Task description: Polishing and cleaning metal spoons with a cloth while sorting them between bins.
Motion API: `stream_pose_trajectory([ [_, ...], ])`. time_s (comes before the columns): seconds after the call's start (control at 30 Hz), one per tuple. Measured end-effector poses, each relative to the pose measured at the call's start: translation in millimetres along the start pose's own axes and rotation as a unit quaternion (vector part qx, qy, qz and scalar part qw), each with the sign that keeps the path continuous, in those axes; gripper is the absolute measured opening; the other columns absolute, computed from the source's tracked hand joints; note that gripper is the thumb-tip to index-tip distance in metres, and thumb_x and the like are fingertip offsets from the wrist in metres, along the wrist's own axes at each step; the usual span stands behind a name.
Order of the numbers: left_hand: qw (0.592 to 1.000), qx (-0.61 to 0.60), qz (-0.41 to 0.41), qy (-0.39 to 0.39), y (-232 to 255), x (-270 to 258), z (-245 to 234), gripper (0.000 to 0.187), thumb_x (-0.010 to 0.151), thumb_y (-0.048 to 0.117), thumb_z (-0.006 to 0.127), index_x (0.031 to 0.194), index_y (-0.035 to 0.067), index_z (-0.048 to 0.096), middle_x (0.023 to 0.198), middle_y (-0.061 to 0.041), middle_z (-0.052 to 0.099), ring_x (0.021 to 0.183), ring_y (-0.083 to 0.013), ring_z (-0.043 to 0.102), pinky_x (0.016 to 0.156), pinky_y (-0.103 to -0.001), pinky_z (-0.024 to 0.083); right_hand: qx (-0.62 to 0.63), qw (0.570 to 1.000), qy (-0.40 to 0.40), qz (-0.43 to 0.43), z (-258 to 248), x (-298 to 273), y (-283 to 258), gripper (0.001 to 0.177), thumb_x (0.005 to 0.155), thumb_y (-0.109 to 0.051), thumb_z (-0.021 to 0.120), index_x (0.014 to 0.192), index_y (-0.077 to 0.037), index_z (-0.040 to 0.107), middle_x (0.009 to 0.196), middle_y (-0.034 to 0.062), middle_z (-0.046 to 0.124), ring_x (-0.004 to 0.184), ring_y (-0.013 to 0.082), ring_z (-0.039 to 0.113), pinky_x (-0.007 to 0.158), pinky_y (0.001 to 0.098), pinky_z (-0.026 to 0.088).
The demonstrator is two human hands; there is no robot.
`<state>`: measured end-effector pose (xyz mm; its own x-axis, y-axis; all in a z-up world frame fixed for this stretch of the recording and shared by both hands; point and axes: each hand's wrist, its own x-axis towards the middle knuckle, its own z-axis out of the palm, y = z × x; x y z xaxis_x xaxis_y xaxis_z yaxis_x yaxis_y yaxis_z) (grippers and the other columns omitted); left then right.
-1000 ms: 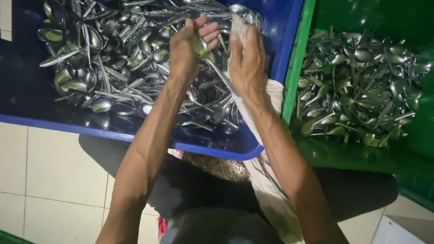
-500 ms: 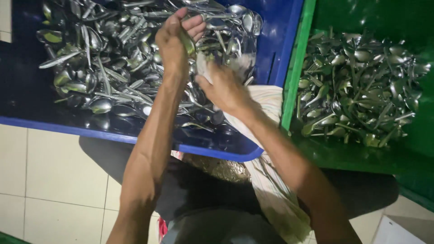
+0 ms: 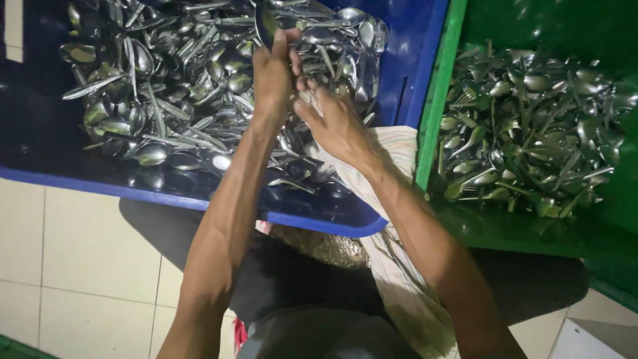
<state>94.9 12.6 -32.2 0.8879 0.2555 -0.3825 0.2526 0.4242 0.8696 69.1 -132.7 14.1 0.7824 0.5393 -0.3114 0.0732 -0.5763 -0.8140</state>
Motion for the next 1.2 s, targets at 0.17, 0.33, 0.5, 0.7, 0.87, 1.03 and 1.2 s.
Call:
stream_pose_trajectory([
  [0.17,0.996,0.060,0.035,0.052,2.2,0.0,1.8,0.055,0.101,0.035,0.041,0.135,-0.006,0.055,0.064,0.000,0.053,0.049,-0.0101,0.049,0.042,-0.027,0.052,-0.059,0.996,-0.012,0.064,-4.7,-1.1,-9.6,0.044,0.106,-0.037,0.035,0.127,0.000,0.047,0.083,0.0129,0.071,0.065,0.0289,0.072,0.059,0.0491,0.058],
  [0.33,0.994,0.076,0.058,0.044,-7.6,6.6,-5.5,0.046,0.104,0.031,0.040,0.131,-0.001,0.059,0.063,0.003,0.051,0.047,-0.0089,0.047,0.043,-0.026,0.044,-0.046,0.998,0.037,0.030,-0.4,0.6,0.9,0.032,0.105,-0.030,0.046,0.115,0.000,0.053,0.078,0.0146,0.068,0.058,0.0262,0.065,0.050,0.0429,0.053],
  [0.5,0.980,0.160,0.094,0.078,0.3,6.0,-9.0,0.027,0.104,0.030,0.042,0.118,0.008,0.047,0.077,0.001,0.055,0.059,-0.0082,0.050,0.046,-0.024,0.040,0.074,0.984,0.160,0.002,-6.5,9.0,23.3,0.024,0.109,-0.028,0.034,0.121,-0.008,0.036,0.082,0.0088,0.063,0.049,0.0110,0.049,0.031,0.0251,0.040],
  [0.7,0.973,0.101,-0.063,-0.198,25.7,-21.7,-4.0,0.035,0.111,0.016,0.036,0.089,0.007,0.062,0.057,0.003,0.051,0.040,-0.0059,0.043,0.032,-0.021,0.037,-0.144,0.901,0.341,-0.226,-10.4,27.4,24.4,0.027,0.106,-0.004,0.060,0.133,-0.006,0.062,0.111,0.0155,0.045,0.070,0.0163,0.056,0.036,0.0182,0.049],
  [0.87,0.956,0.184,-0.048,-0.223,18.6,-27.1,-3.0,0.046,0.104,0.010,0.034,0.144,0.001,0.054,0.084,0.001,0.067,0.050,-0.0054,0.041,0.040,-0.020,0.035,-0.128,0.879,0.426,-0.174,-18.0,35.4,42.3,0.046,0.093,0.007,0.072,0.133,-0.011,0.058,0.114,0.0121,0.049,0.097,0.0224,0.061,0.082,0.0310,0.067],
  [1.03,0.877,0.383,0.261,-0.130,3.1,-27.7,-4.8,0.034,0.097,-0.002,0.060,0.130,-0.003,0.057,0.091,-0.014,0.076,0.045,-0.0107,0.050,0.036,-0.021,0.041,-0.153,0.875,0.388,-0.246,-13.0,29.4,27.5,0.028,0.101,-0.006,0.070,0.128,-0.012,0.071,0.112,0.0187,0.053,0.081,0.0230,0.056,0.054,0.0253,0.054],
  [1.2,0.896,0.334,0.277,-0.095,12.1,-32.2,-1.4,0.048,0.103,0.015,0.055,0.149,0.005,0.045,0.098,-0.010,0.082,0.052,-0.0079,0.050,0.044,-0.021,0.041,-0.066,0.887,0.427,-0.160,-26.0,38.3,45.7,0.023,0.100,-0.011,0.068,0.123,-0.014,0.070,0.097,0.0061,0.051,0.079,0.0160,0.048,0.065,0.0245,0.049],
])
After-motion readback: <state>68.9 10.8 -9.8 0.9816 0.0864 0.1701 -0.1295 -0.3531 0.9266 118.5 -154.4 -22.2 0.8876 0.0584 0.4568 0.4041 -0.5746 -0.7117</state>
